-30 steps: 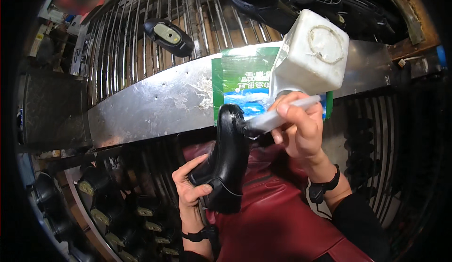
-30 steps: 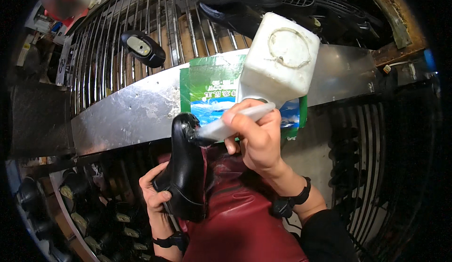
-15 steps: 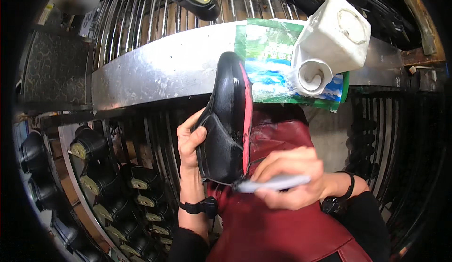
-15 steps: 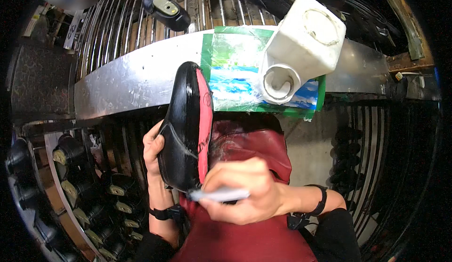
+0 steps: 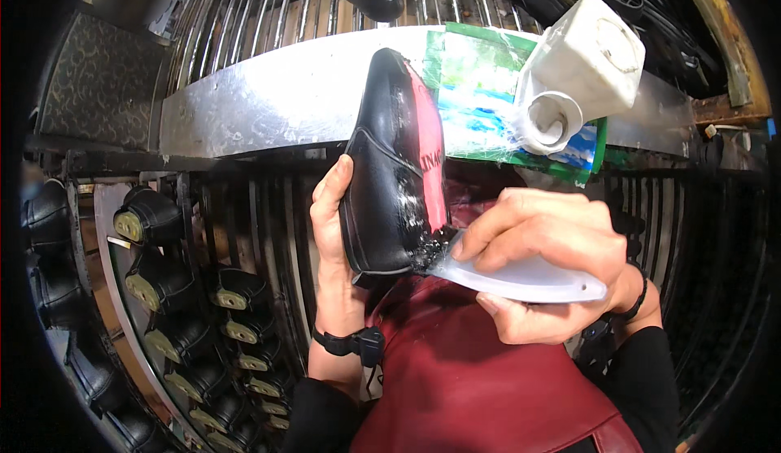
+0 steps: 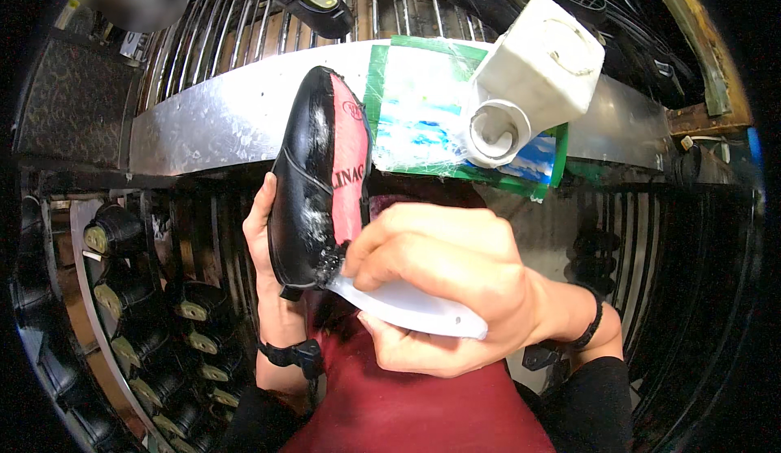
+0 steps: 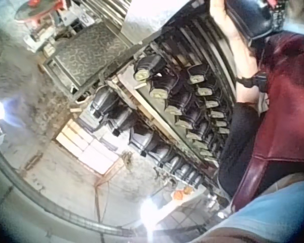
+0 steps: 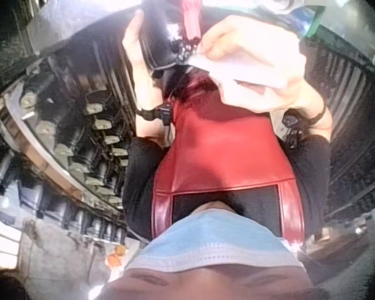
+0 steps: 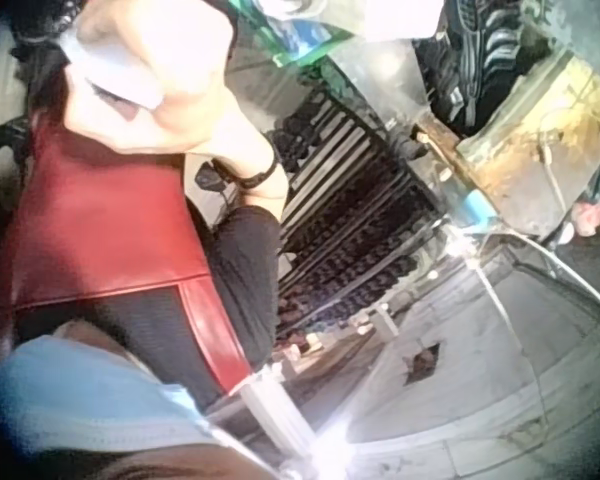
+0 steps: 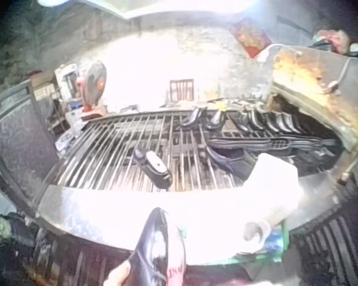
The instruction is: The worker applies adhesive using a brush to the outsole area of black dress shoes on a production line.
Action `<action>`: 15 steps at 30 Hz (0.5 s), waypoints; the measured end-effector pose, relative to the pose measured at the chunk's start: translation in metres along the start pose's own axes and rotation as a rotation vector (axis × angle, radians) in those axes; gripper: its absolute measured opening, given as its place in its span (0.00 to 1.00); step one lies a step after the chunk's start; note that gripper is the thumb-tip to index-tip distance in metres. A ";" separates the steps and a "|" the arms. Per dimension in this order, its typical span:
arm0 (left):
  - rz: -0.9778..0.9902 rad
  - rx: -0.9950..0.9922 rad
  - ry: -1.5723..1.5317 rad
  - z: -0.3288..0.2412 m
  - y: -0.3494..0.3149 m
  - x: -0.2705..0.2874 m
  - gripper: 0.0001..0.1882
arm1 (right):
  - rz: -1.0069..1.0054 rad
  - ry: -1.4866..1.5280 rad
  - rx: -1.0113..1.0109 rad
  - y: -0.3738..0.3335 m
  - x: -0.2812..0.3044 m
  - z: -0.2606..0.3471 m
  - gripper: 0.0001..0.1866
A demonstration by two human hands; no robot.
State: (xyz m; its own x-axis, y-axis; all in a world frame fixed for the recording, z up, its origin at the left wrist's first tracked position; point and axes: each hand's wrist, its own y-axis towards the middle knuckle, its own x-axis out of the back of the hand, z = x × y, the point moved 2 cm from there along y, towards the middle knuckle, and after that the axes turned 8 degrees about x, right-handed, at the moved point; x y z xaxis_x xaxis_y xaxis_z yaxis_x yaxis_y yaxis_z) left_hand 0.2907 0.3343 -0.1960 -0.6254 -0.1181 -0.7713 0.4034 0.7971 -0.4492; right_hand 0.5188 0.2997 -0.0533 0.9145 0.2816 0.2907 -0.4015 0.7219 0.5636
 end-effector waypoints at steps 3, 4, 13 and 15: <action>0.148 0.061 -0.278 0.005 0.001 -0.022 0.25 | -0.011 0.016 0.025 0.009 0.007 0.004 0.10; 0.039 0.013 -0.279 0.008 0.003 -0.027 0.24 | -0.005 0.011 0.041 0.013 0.011 0.004 0.11; -0.296 -0.665 1.123 0.034 0.002 -0.009 0.25 | 0.092 0.179 0.183 0.029 0.047 -0.041 0.16; -0.388 -0.822 1.534 0.022 -0.015 -0.011 0.22 | 0.090 0.326 0.119 0.038 0.051 -0.062 0.18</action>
State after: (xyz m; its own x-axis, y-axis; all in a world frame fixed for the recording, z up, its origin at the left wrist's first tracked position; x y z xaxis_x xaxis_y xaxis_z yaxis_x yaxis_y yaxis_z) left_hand 0.3064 0.3107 -0.1910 -0.7893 -0.1315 0.5998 -0.0082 0.9790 0.2038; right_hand 0.5533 0.3807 -0.0648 0.8358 0.5413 0.0920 -0.4665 0.6117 0.6389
